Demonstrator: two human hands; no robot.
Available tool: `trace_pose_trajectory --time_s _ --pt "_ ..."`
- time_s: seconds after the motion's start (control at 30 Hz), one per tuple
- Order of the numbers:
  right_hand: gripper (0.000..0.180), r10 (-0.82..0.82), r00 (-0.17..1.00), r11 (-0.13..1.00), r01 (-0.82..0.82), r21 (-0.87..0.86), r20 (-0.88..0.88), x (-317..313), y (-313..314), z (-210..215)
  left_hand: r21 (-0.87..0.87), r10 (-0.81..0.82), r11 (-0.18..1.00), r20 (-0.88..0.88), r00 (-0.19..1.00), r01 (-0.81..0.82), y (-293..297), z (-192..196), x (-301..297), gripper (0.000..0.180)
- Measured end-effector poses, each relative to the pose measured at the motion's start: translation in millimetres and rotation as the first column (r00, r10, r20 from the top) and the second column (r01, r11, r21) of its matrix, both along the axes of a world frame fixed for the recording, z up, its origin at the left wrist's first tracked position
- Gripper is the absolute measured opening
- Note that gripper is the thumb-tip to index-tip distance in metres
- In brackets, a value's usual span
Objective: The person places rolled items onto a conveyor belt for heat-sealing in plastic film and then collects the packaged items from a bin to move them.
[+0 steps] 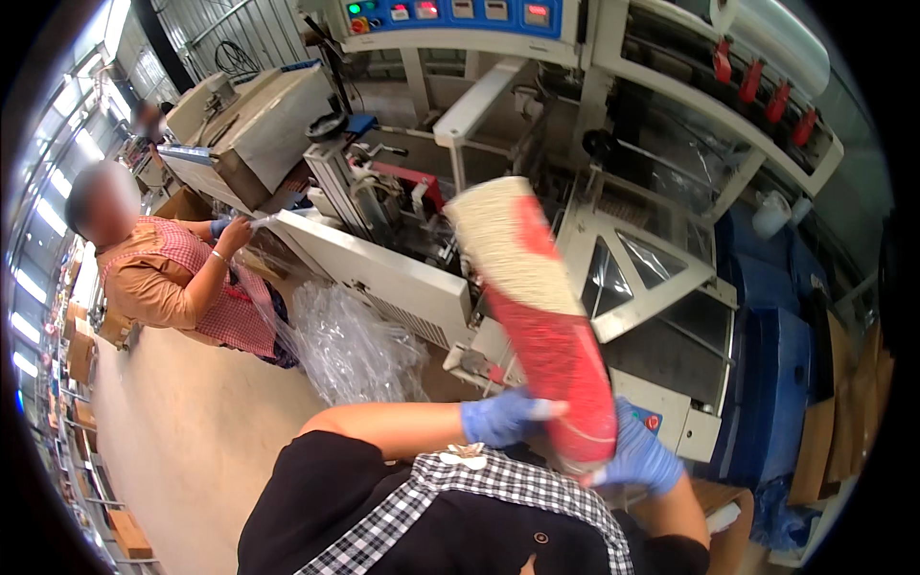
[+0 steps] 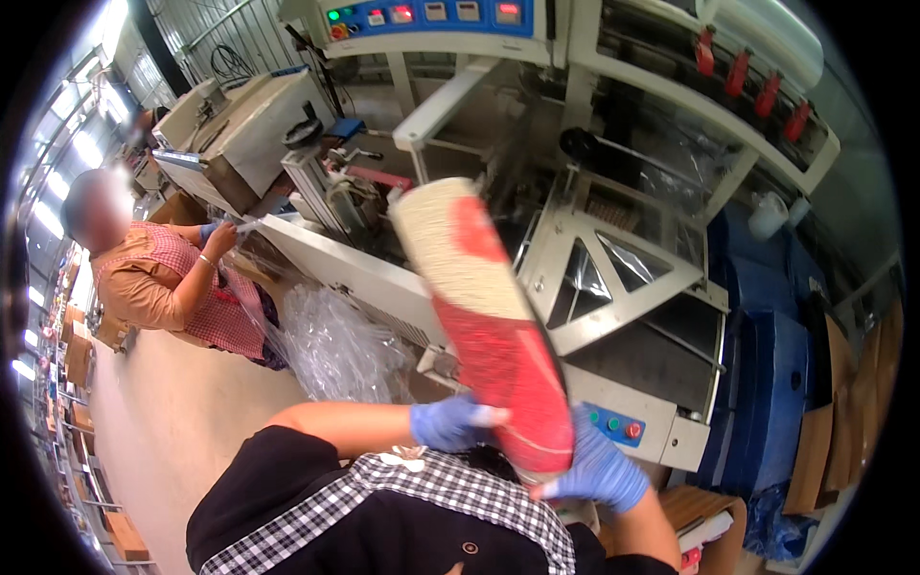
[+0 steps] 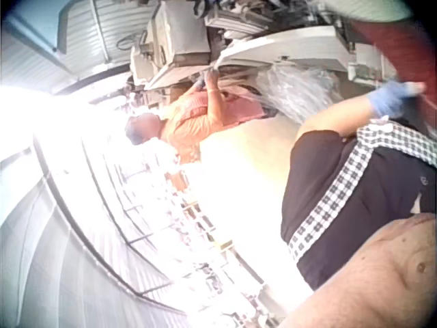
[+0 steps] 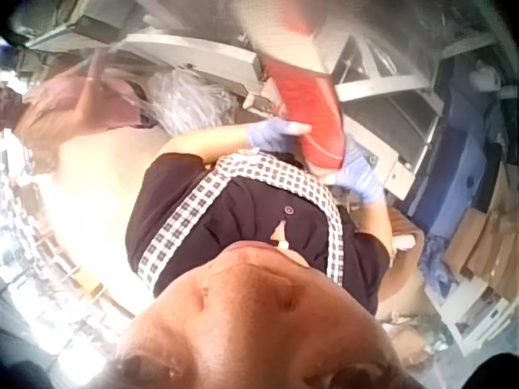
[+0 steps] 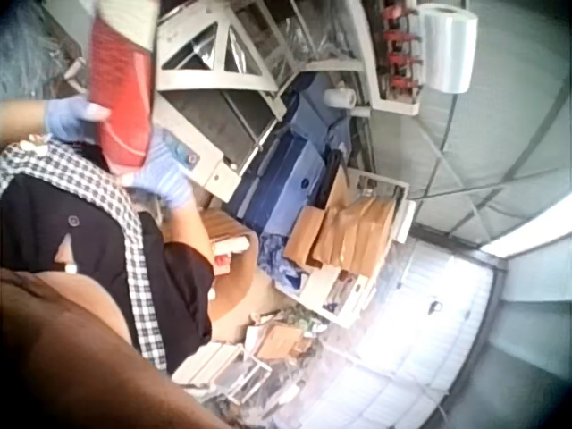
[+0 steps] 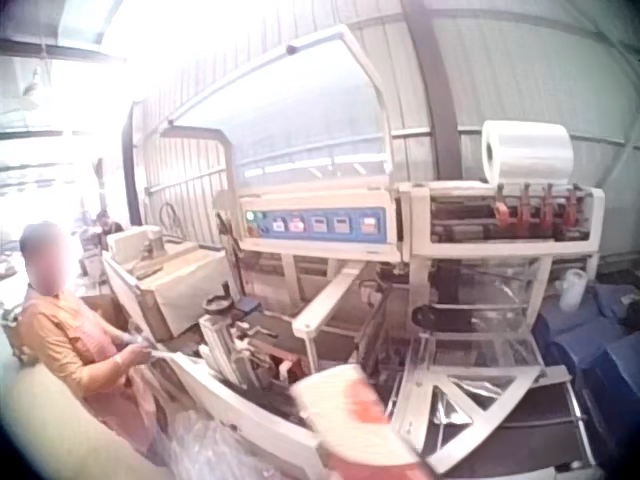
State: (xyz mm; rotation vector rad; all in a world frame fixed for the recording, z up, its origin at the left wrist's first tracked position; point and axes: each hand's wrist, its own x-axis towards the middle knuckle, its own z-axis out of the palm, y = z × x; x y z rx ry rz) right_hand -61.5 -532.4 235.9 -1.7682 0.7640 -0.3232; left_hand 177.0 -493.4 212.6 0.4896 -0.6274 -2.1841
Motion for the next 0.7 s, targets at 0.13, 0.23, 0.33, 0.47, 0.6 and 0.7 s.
trace_pose_trajectory --time_s 0.13,0.23,0.33,0.47,0.6,0.7 --pt "0.105 -0.486 0.817 0.865 0.397 0.307 0.312 10 16 -2 -0.45 -0.156 0.783 0.526 0.836 0.429 -42 34 16 0.08" --pt "0.116 -0.598 0.738 0.798 0.582 0.152 0.312 -25 33 -16 -0.513 0.278 0.565 0.856 0.436 0.647 -94 107 90 0.079" --pt "0.115 -0.696 0.678 0.712 0.694 0.107 0.236 -13 54 -1 -0.858 0.716 0.495 0.493 0.495 0.139 -166 125 198 0.048" --pt "0.112 -0.841 0.532 0.538 0.842 0.042 0.097 21 70 17 -0.918 0.861 0.389 0.391 0.325 0.073 -205 157 285 0.046" --pt "0.108 -0.915 0.389 0.384 0.921 -0.065 0.103 70 65 40 -0.954 0.965 0.248 0.259 -0.048 -0.17 -293 203 414 0.027" --pt "0.106 -0.976 0.181 0.168 0.98 -0.11 0.121 51 90 24 -0.938 0.936 0.346 0.346 0.061 0.01 -301 231 374 0.027"
